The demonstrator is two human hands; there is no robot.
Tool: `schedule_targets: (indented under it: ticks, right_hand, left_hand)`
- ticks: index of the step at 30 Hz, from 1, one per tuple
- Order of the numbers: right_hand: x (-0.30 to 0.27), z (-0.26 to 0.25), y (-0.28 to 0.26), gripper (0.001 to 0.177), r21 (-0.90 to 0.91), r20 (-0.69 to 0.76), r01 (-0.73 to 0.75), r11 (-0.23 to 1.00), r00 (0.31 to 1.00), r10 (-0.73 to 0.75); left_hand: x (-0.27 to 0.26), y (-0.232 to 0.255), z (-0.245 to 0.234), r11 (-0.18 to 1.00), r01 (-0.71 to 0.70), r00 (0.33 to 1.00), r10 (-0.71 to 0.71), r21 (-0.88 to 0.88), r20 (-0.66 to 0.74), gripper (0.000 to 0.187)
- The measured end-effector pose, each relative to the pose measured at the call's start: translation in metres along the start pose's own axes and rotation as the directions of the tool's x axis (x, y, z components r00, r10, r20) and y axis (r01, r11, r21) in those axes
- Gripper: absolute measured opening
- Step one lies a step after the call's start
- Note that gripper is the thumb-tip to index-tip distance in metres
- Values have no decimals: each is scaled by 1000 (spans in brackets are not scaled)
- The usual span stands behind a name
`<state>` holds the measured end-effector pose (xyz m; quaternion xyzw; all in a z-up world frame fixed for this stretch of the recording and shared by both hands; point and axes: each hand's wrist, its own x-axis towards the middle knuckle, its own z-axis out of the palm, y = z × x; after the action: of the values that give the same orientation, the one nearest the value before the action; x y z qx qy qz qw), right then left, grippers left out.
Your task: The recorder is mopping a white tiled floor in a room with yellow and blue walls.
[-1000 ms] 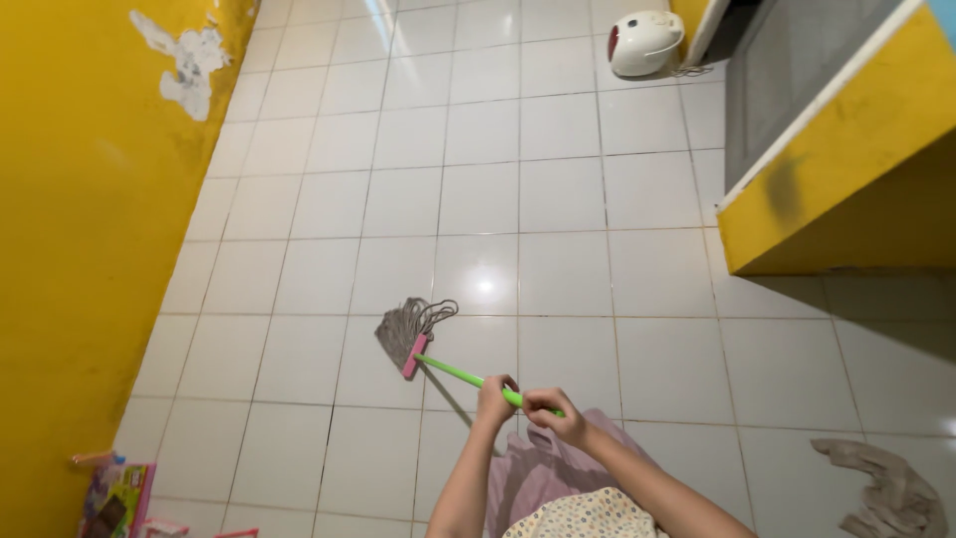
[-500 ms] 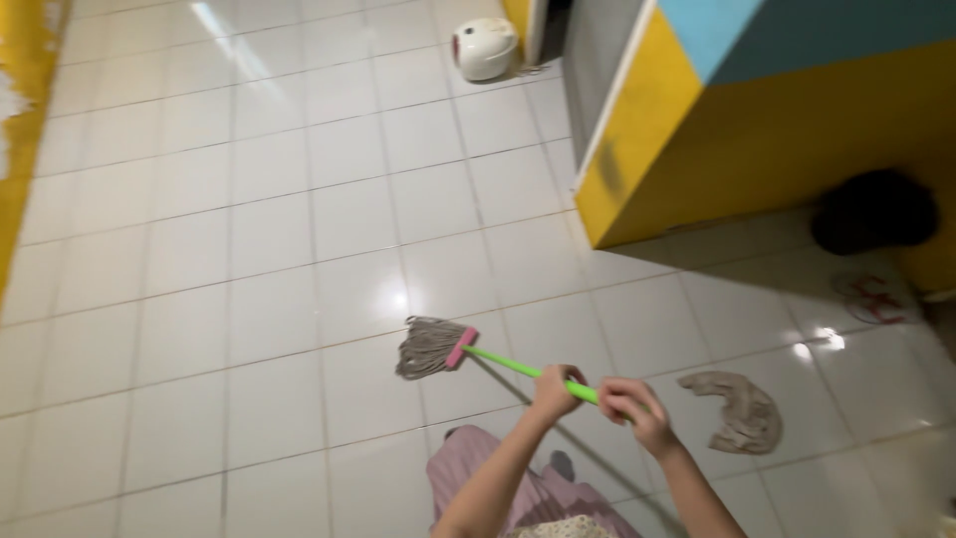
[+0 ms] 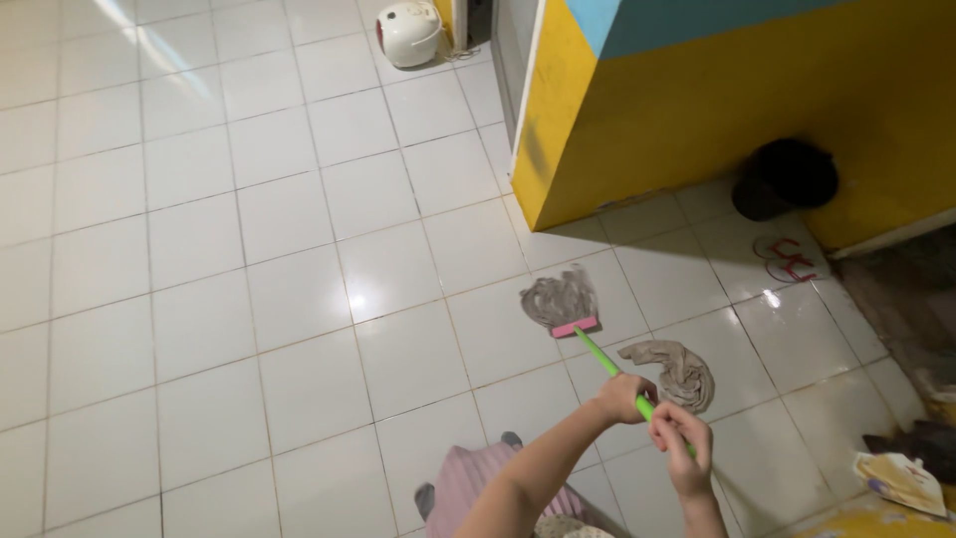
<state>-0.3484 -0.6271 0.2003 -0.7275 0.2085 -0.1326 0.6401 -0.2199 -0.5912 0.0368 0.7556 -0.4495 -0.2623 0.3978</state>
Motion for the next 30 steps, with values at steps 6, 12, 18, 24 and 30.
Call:
schedule_targets:
  ticks: [6, 12, 18, 24, 30]
  right_hand:
    - [-7, -4, 8, 23, 299, 59, 75, 951, 994, -97]
    - [-20, 46, -2, 27, 507, 223, 70, 859, 952, -209]
    - [-59, 149, 2, 27, 572, 437, -65, 818, 868, -236]
    - [-125, 267, 21, 27, 412, 719, -225, 883, 675, -163]
    - [-207, 357, 30, 16, 306, 844, -231, 924, 514, -151]
  left_hand:
    - [-35, 15, -14, 971, 239, 967, -239, 4, 86, 33]
    - [-115, -6, -45, 944, 326, 945, -324, 44, -50, 31]
    - [-258, -33, -83, 833, 552, 804, -545, -43, -236, 29]
    - [-420, -74, -94, 775, 618, 606, -574, -128, -550, 28]
    - [-549, -123, -80, 667, 697, 373, -652, -264, -660, 16]
